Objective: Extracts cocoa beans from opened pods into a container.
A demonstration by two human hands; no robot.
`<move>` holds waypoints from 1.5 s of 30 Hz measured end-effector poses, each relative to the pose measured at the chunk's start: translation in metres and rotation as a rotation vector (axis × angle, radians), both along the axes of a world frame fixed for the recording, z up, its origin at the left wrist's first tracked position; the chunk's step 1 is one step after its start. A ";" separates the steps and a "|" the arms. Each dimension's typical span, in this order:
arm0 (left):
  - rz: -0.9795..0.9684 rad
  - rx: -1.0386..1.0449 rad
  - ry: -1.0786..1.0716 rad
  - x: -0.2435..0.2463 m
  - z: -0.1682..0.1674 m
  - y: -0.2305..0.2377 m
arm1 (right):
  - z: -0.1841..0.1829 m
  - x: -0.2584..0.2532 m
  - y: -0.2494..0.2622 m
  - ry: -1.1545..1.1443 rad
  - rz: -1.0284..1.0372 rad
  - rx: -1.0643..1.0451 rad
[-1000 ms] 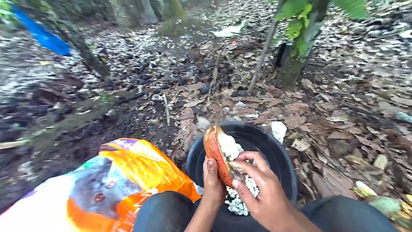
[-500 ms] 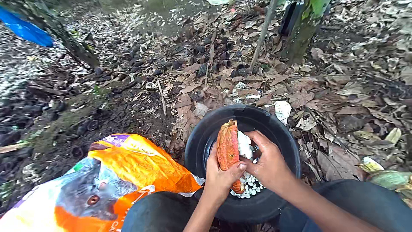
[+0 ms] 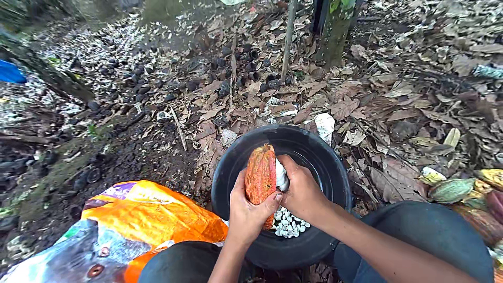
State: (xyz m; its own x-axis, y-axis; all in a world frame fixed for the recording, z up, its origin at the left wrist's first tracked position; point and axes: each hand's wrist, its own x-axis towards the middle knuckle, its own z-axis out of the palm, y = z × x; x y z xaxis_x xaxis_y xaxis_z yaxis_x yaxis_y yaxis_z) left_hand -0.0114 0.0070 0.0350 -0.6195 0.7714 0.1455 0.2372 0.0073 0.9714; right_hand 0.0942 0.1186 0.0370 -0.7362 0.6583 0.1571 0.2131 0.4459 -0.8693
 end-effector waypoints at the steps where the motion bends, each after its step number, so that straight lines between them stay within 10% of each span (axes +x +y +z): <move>1: 0.005 -0.018 0.019 0.000 0.001 -0.001 | 0.000 0.000 0.000 -0.004 -0.008 0.025; 12: -0.101 -0.177 0.133 -0.027 0.022 -0.027 | 0.004 0.013 0.020 0.022 -0.058 0.388; 34: -0.014 0.066 -0.150 -0.029 0.015 -0.037 | -0.074 -0.012 0.049 -0.574 -0.130 0.001; 45: -0.016 0.054 -0.158 -0.028 0.016 -0.036 | -0.075 -0.021 0.053 -0.470 -0.244 -0.070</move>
